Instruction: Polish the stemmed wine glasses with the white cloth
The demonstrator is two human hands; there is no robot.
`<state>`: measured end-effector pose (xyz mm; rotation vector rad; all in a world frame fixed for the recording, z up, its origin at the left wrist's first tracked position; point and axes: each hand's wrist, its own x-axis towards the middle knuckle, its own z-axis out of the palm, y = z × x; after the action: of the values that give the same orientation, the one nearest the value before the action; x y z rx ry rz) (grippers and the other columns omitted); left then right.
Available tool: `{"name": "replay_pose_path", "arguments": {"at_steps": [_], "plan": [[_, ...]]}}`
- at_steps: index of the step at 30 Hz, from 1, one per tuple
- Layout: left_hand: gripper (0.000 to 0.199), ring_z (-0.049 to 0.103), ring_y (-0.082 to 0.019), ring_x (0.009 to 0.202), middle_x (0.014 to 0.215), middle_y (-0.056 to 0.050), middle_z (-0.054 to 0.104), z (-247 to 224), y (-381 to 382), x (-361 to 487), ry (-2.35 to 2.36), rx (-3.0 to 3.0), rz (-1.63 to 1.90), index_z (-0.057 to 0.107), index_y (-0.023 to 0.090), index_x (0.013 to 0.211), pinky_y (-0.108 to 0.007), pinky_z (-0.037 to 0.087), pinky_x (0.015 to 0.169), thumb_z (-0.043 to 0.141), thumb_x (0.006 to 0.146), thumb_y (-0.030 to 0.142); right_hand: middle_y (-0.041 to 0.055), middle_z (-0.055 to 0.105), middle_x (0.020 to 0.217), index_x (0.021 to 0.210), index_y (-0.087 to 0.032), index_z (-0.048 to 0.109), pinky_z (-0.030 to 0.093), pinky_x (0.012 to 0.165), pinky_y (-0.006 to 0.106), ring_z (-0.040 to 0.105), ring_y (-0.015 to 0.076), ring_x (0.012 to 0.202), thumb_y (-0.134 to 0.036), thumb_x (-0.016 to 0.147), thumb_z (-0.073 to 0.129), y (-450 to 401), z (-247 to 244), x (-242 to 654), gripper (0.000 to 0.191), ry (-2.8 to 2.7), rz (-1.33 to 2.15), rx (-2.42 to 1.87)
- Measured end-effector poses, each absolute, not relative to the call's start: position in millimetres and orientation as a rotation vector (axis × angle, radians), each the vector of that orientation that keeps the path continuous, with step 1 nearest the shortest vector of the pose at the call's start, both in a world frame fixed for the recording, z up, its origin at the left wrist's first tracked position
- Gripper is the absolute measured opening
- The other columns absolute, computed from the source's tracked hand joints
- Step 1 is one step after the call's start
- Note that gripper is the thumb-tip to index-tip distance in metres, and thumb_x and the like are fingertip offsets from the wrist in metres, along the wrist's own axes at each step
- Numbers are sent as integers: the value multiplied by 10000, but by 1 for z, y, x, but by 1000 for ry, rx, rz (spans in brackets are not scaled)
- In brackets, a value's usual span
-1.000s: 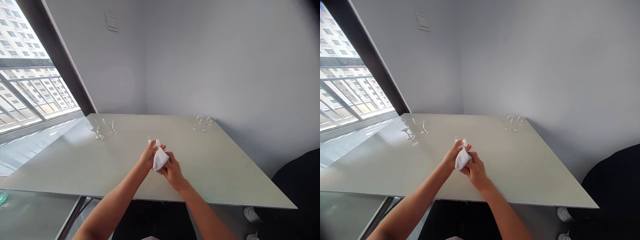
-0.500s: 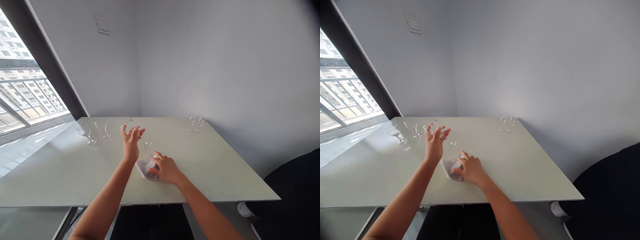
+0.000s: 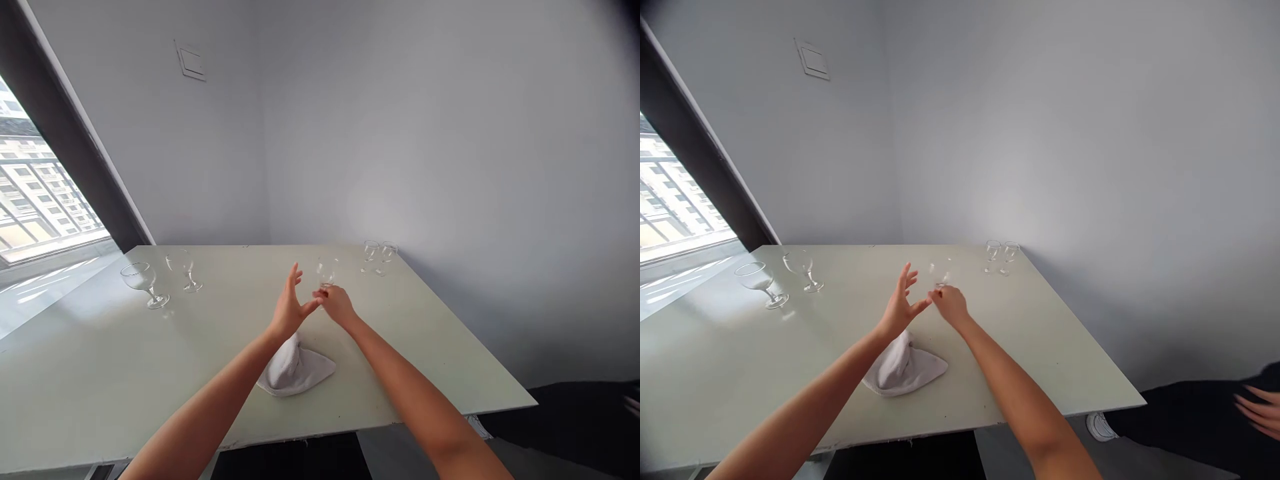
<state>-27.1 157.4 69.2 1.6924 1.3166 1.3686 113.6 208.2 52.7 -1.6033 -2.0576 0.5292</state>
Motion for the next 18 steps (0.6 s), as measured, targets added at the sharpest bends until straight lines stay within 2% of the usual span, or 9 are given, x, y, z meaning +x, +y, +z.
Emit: {"name": "replay_pose_path", "arguments": {"at_steps": [3,8,12,18], "plan": [[688,428,-240,1142,1237,-81,464,33,162,-47,1575,1693,1312,213,291,1337,-419,337,906,553,748,388,23,584,659,621,-179,570,301,549,224,520,135,634,-330,807,429,245,41,141,279,-1934,489,-1778],[497,534,-175,947,1094,-44,552,-10,168,-63,1801,1679,1174,315,259,1273,-352,377,872,464,805,334,48,606,695,735,-167,607,323,547,218,560,152,684,-300,803,454,299,24,169,214,-1760,457,-2011],[467,548,-155,882,1063,-29,565,-14,172,-64,1807,1661,1129,330,263,1252,-326,394,842,451,803,294,74,630,800,809,-167,618,352,564,227,584,178,759,-308,804,459,331,11,177,213,-1664,429,-2104],[439,519,-167,963,1033,-33,574,-13,173,-65,1809,1618,1069,379,255,1206,-323,385,834,456,774,240,81,640,857,865,-175,622,393,595,243,595,191,808,-331,807,456,359,-4,181,235,-1603,406,-2139]]}}
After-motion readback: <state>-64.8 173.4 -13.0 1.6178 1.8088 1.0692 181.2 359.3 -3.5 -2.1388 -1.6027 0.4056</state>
